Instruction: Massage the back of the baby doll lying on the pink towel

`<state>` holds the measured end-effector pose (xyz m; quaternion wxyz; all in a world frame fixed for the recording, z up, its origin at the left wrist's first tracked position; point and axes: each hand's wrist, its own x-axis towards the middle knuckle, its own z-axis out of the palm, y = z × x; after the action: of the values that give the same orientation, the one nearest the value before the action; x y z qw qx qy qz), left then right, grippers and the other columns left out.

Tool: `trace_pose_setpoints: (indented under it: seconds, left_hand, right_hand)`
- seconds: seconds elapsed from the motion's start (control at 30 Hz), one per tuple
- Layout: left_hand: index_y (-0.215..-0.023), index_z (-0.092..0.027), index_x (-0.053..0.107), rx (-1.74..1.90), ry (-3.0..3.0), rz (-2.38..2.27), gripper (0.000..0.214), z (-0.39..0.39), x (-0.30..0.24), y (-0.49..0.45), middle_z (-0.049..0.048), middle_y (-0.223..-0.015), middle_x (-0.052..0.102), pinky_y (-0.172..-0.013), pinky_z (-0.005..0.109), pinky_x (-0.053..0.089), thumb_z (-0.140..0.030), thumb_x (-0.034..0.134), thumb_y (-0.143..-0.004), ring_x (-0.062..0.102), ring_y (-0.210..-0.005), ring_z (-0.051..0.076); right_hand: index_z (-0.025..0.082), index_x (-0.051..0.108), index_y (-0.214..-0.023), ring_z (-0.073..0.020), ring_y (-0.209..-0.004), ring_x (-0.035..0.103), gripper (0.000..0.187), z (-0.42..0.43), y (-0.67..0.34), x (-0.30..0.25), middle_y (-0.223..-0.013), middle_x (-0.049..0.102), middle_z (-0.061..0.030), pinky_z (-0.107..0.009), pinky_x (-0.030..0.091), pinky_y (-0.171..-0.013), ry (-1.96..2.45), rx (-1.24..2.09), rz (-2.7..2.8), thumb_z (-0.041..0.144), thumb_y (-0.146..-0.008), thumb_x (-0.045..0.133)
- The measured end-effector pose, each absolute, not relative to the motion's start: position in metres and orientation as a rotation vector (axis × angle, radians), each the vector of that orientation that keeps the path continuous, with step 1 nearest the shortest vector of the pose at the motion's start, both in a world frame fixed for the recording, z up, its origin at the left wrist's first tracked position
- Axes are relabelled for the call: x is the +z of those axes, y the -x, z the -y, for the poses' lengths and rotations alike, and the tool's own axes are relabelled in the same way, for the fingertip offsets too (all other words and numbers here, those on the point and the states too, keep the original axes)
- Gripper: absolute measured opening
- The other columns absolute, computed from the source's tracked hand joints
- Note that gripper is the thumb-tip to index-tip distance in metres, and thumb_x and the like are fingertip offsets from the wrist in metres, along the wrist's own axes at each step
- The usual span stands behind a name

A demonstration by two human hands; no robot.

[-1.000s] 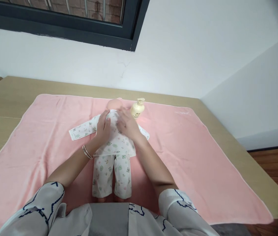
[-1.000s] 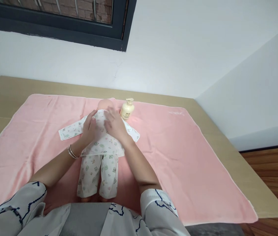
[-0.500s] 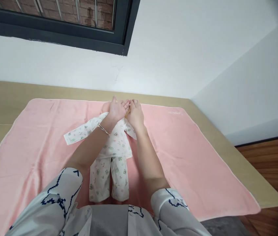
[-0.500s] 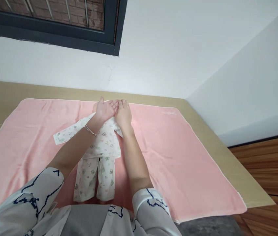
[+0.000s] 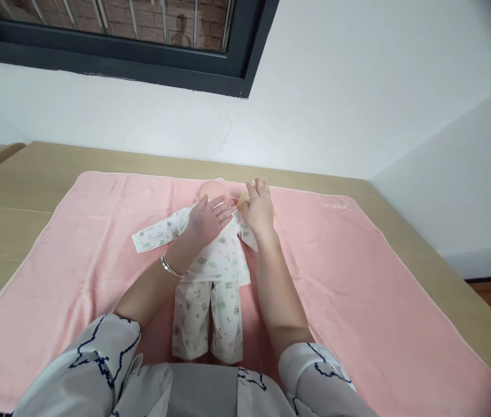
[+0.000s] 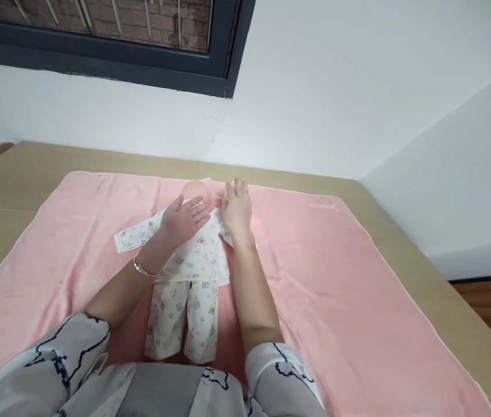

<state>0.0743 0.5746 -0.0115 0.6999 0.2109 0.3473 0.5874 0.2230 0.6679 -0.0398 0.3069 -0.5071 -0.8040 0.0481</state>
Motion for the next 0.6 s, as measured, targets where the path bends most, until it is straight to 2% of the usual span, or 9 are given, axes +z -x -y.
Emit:
trace_pose_setpoints:
  seconds: [0.1,0.2,0.3,0.37,0.43,0.5,0.6]
  left_hand:
    - [-0.145,-0.014,0.036,1.300,-0.410,-0.790,0.062,-0.559,-0.002,-0.064,0.0148,-0.153,0.043,-0.117,0.040,0.040,-0.053,0.019,-0.099,0.051,-0.136,0.023]
    - [-0.144,-0.013,0.038,1.333,-0.330,-0.720,0.060,-0.549,0.010,-0.059,0.0156,-0.150,0.048,-0.118,0.042,0.038,-0.051,0.026,-0.100,0.051,-0.136,0.024]
    - [-0.141,-0.013,0.044,1.335,-0.353,-0.572,0.061,-0.533,0.025,-0.055,0.0159,-0.146,0.052,-0.118,0.044,0.036,-0.054,0.027,-0.100,0.049,-0.138,0.027]
    - [-0.137,-0.016,0.050,1.311,-0.440,-0.521,0.064,-0.519,0.034,-0.051,0.0131,-0.146,0.052,-0.118,0.048,0.036,-0.061,0.027,-0.098,0.041,-0.143,0.030]
    - [-0.133,-0.021,0.055,1.315,-0.546,-0.550,0.065,-0.505,0.042,-0.047,0.0089,-0.147,0.051,-0.118,0.054,0.034,-0.066,0.026,-0.096,0.031,-0.148,0.032]
    - [-0.131,-0.025,0.056,1.359,-0.671,-0.608,0.066,-0.495,0.047,-0.046,0.0056,-0.149,0.049,-0.119,0.058,0.032,-0.070,0.024,-0.094,0.021,-0.152,0.032]
    - [-0.137,-0.029,0.051,1.438,-0.860,-0.641,0.067,-0.487,0.045,-0.056,0.0020,-0.150,0.048,-0.123,0.056,0.026,-0.070,0.017,-0.096,0.017,-0.153,0.029]
  right_hand:
    - [0.010,0.057,-0.134,-0.0350,-0.152,0.013,0.048,-0.659,-0.221,-0.037,-0.161,0.024,-0.0180,-0.063,0.022,-0.119,1.326,0.216,2.107,0.013,-0.088,0.041]
    - [0.014,0.052,-0.140,-0.0303,-0.153,0.011,0.047,-0.637,-0.211,-0.029,-0.162,0.024,-0.0139,-0.060,0.019,-0.121,1.210,0.350,2.042,0.029,-0.098,0.036]
    - [0.022,0.033,-0.153,-0.0257,-0.154,0.010,0.054,-0.601,-0.197,-0.018,-0.165,0.016,-0.0096,-0.057,0.018,-0.122,1.010,0.411,2.147,0.041,-0.103,0.027]
    - [0.024,0.013,-0.158,-0.0300,-0.154,-0.006,0.061,-0.573,-0.187,-0.010,-0.167,0.001,-0.0073,-0.066,0.011,-0.120,0.934,0.292,2.205,0.043,-0.102,0.028]
    - [0.022,-0.007,-0.159,-0.0356,-0.151,-0.017,0.073,-0.544,-0.179,-0.004,-0.165,-0.015,-0.0081,-0.072,0.006,-0.117,0.895,0.168,2.177,0.043,-0.100,0.032]
    - [0.018,-0.013,-0.158,-0.0387,-0.150,-0.016,0.078,-0.518,-0.174,-0.001,-0.163,-0.022,-0.0093,-0.072,0.007,-0.118,0.798,0.154,2.219,0.041,-0.100,0.033]
    - [0.014,-0.010,-0.158,-0.0407,-0.151,-0.010,0.082,-0.489,-0.172,0.002,-0.165,-0.017,-0.0107,-0.070,0.008,-0.120,0.614,0.227,2.306,0.043,-0.098,0.039]
